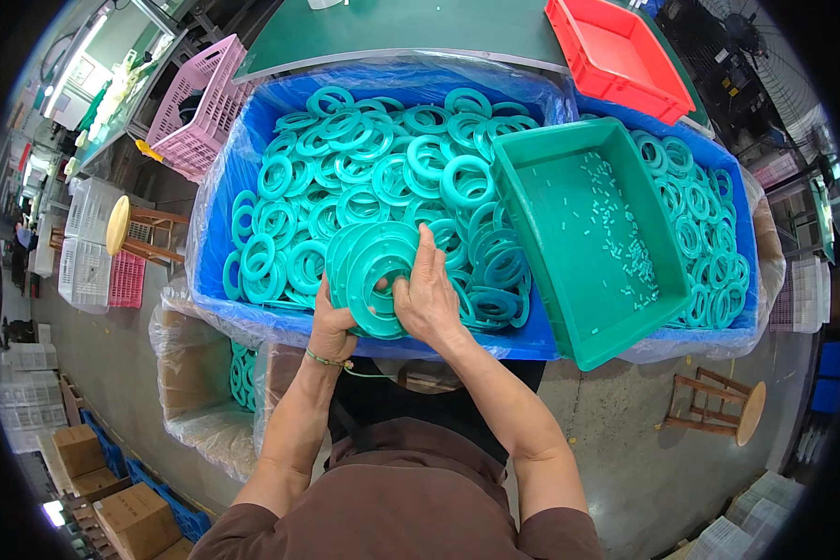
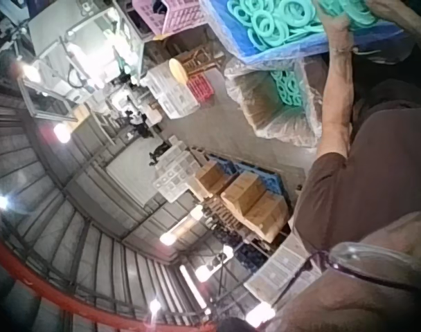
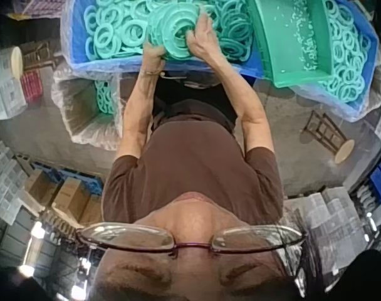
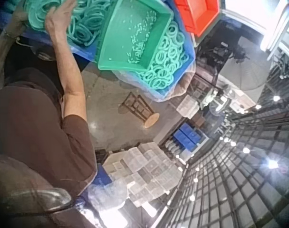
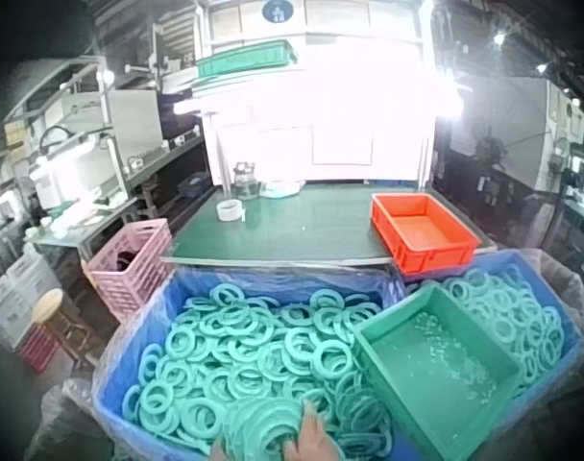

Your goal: The person is sorting and stacking green plastic circular rings from a large blue bin.

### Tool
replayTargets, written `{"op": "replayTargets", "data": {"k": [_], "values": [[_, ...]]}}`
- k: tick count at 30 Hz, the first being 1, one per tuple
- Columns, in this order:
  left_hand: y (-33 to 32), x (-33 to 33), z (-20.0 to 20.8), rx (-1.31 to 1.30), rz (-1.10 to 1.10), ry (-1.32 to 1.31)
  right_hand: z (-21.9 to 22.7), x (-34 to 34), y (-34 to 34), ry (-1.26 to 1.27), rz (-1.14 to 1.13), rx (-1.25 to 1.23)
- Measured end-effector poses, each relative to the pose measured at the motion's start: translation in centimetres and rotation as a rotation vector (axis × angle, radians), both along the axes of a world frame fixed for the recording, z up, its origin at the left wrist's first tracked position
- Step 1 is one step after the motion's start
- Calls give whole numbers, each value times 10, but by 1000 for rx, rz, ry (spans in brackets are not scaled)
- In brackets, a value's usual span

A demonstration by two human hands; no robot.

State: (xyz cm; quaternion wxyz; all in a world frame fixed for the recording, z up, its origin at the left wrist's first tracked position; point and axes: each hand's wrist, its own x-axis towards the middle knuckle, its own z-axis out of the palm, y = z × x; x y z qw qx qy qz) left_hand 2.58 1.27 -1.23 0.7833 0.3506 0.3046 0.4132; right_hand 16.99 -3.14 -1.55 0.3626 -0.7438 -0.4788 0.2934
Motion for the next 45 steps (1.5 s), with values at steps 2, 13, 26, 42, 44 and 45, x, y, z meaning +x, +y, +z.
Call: {"op": "replayTargets", "data": {"k": [2, 13, 26, 42, 44, 45], "values": [[3, 1, 2, 50, -16, 43, 2, -3, -3, 27, -20, -22], [3, -14, -13, -175, 71, -63, -1, -12, -8, 114, -79, 392], [-23, -6, -9, -197, 358, -54, -11, -43, -9, 1051, -619, 433], [2, -30, 10, -115, 177, 194, 24, -22, -30, -228, -135, 477], [-3, -28, 7, -99, 169, 212, 23, -5, -20, -313, 96, 473], [-6, -27, 5, -87, 164, 231, 28, -5, -17, -312, 100, 473]]}}
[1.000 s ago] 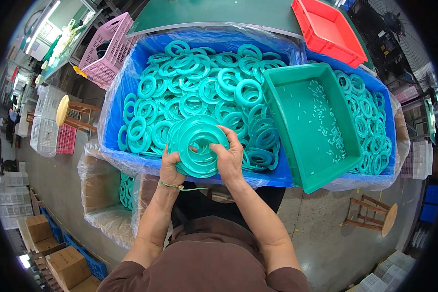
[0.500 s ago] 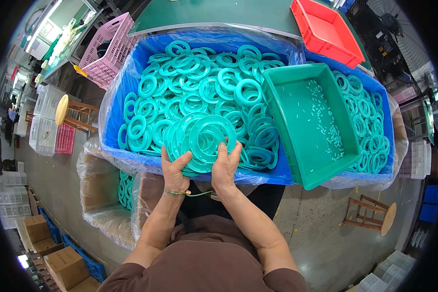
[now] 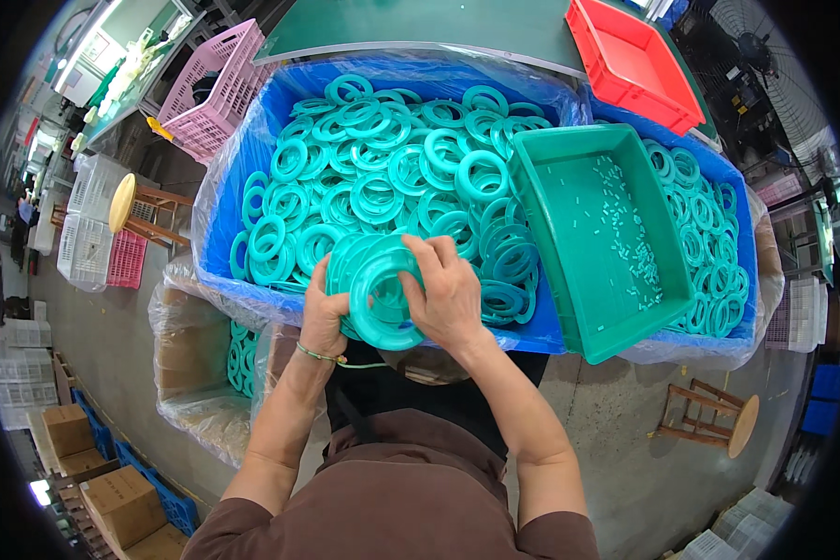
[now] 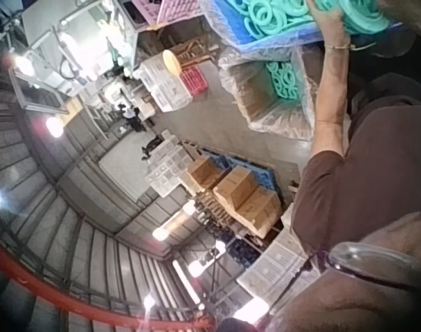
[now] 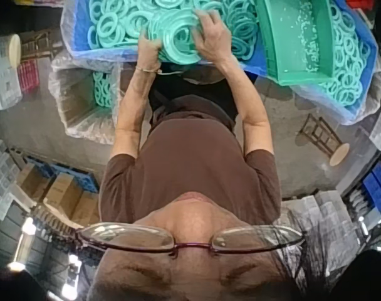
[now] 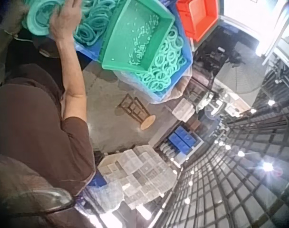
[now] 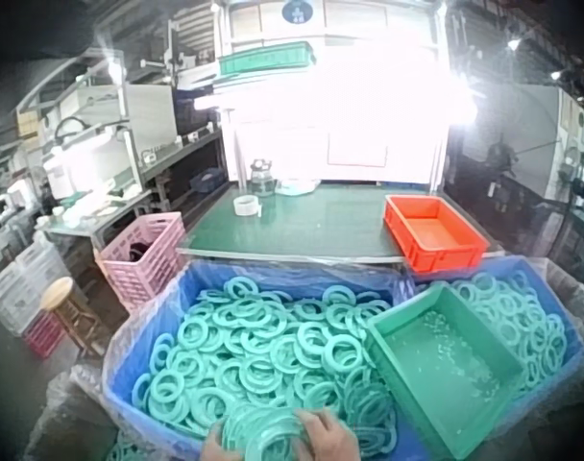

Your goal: The person is sorting and stacking green plastic circular rings from a large blue bin.

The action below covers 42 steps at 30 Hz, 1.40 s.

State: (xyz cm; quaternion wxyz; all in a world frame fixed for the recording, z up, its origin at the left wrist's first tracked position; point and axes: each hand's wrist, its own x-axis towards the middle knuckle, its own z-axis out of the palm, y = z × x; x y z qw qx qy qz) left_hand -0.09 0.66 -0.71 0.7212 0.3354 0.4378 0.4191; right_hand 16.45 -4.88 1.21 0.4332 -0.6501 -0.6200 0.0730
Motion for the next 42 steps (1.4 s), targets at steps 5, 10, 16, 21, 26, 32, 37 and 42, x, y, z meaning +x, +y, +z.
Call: {"op": "replayTargets", "data": {"k": [5, 10, 16, 21, 26, 32, 37, 42], "values": [[-2, 1, -7, -89, 98, -192, 10, 3, -3, 368, -83, -414], [-11, 11, -20, -135, 258, -101, -41, 11, -13, 573, -217, -6], [-20, 15, -1, -31, 222, -80, -35, 4, -3, 916, -341, -59], [-20, 30, -10, -49, 226, -81, -21, 3, -12, 650, -355, 150], [-29, 33, 5, 17, 238, -55, -18, -8, -15, 583, -441, 134], [-23, 12, 5, -10, 215, 21, -9, 12, -20, 554, -235, -85], [-20, 18, 8, 27, 180, 43, 20, 36, -20, 931, 234, -470], [-20, 12, 12, 42, 121, -54, -1, 12, -22, 1159, 155, -472]]}}
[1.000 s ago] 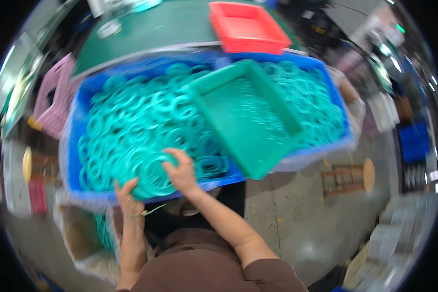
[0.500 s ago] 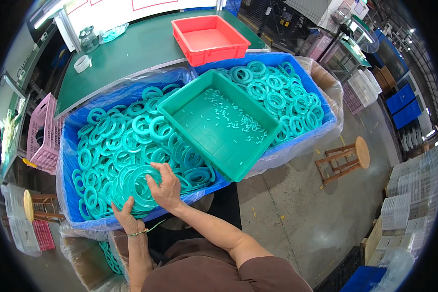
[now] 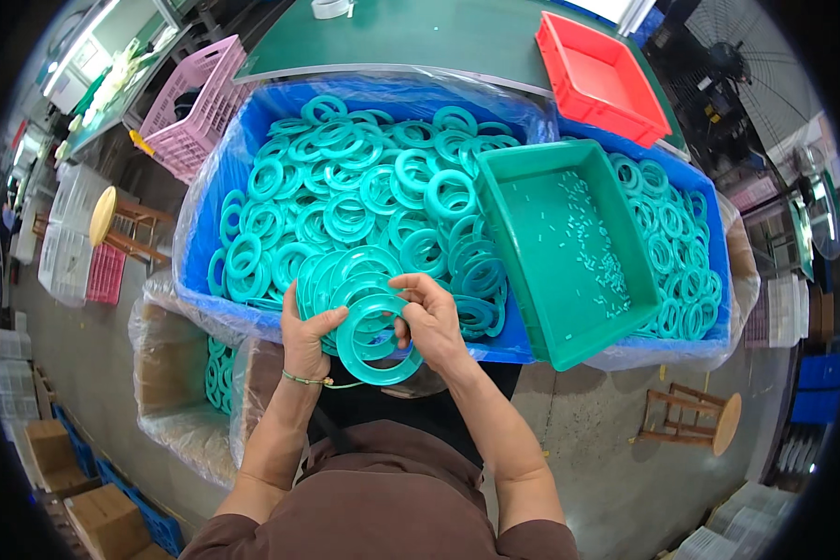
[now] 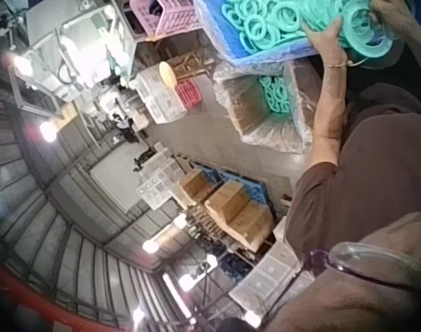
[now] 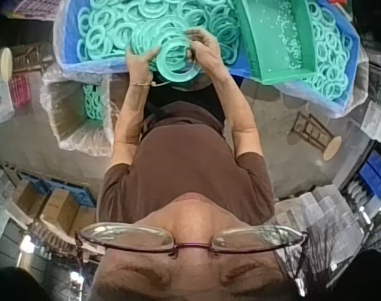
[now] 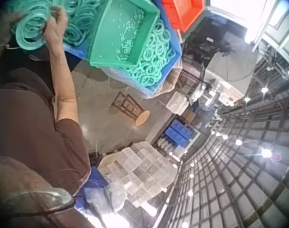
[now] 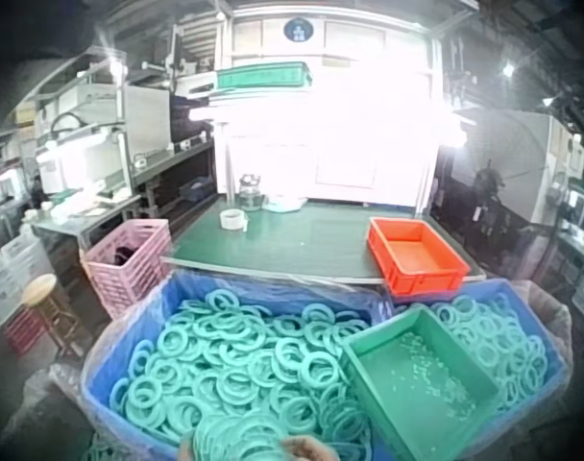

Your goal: The person is sorting and stacking green plastic circular rings from a large blue bin.

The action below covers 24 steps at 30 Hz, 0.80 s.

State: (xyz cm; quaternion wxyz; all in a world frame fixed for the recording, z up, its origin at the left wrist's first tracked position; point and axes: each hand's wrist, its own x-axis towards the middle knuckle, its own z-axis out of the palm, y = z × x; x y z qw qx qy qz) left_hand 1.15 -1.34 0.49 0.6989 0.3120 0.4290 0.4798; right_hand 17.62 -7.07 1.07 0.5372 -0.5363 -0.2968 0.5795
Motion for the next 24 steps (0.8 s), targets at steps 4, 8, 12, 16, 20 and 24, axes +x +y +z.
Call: {"op": "replayTargets", "data": {"k": [4, 8, 12, 16, 20, 24], "values": [[6, -11, -2, 22, 5, 8, -2, -16, -6, 60, -127, 41], [13, -23, -3, 21, -10, -29, 7, -13, -7, 222, -124, -27], [4, -22, 2, 130, -12, 86, 0, -9, -3, 325, -292, -93], [-5, -14, 8, 150, -12, 90, -2, -9, -2, 346, -386, -31], [-6, -11, 15, 235, -65, 178, 7, -9, -2, 351, -398, -27], [2, -15, 6, 172, -102, 113, 13, -7, -3, 519, -272, -26]]}}
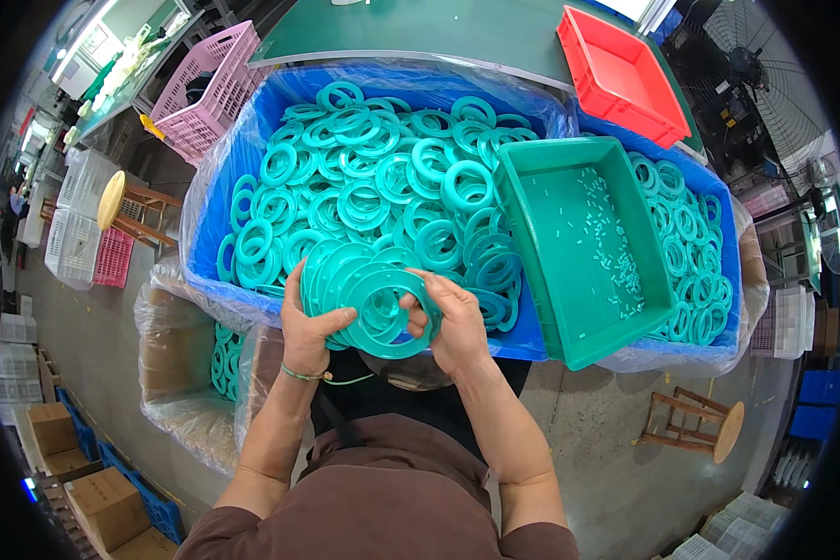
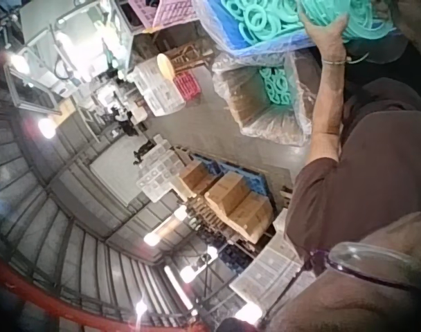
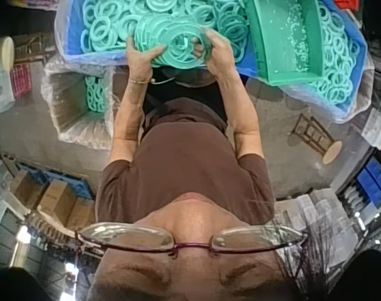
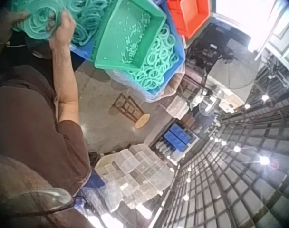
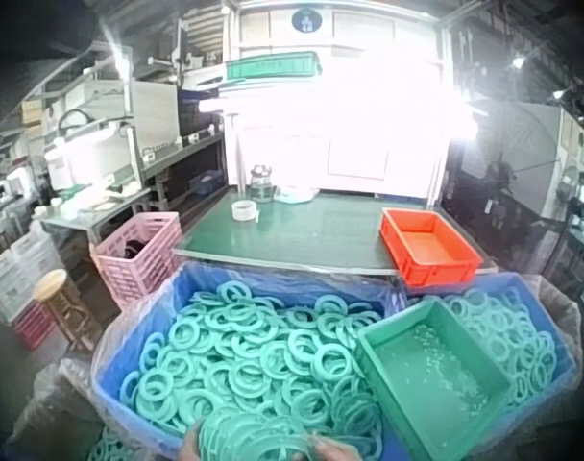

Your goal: The person is sorting and stacking green plastic circular rings from a large blue bin.

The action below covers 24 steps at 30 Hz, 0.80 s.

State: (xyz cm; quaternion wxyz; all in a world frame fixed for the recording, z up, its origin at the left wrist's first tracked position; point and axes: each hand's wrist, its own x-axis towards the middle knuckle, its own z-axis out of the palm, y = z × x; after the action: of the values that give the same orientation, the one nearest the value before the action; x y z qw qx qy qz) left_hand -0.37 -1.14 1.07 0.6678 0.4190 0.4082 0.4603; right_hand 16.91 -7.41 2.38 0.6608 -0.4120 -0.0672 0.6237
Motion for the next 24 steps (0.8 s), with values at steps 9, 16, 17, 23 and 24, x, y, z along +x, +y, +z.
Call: {"op": "replayTargets", "data": {"k": [9, 16, 17, 23, 24], "values": [[13, 1, -28, -268, -10, -197, -16, 8, 9, 208, 158, 114], [20, 0, -23, -264, -24, -260, -4, -13, 14, -551, 51, 136], [22, -1, -23, -289, -48, -293, -6, -11, 18, -550, 54, 136], [27, -9, -21, -271, -71, -263, 7, 8, 35, -1546, 32, 538], [27, -10, -22, -258, -78, -246, 10, 13, 34, -1552, 207, 449]]}}
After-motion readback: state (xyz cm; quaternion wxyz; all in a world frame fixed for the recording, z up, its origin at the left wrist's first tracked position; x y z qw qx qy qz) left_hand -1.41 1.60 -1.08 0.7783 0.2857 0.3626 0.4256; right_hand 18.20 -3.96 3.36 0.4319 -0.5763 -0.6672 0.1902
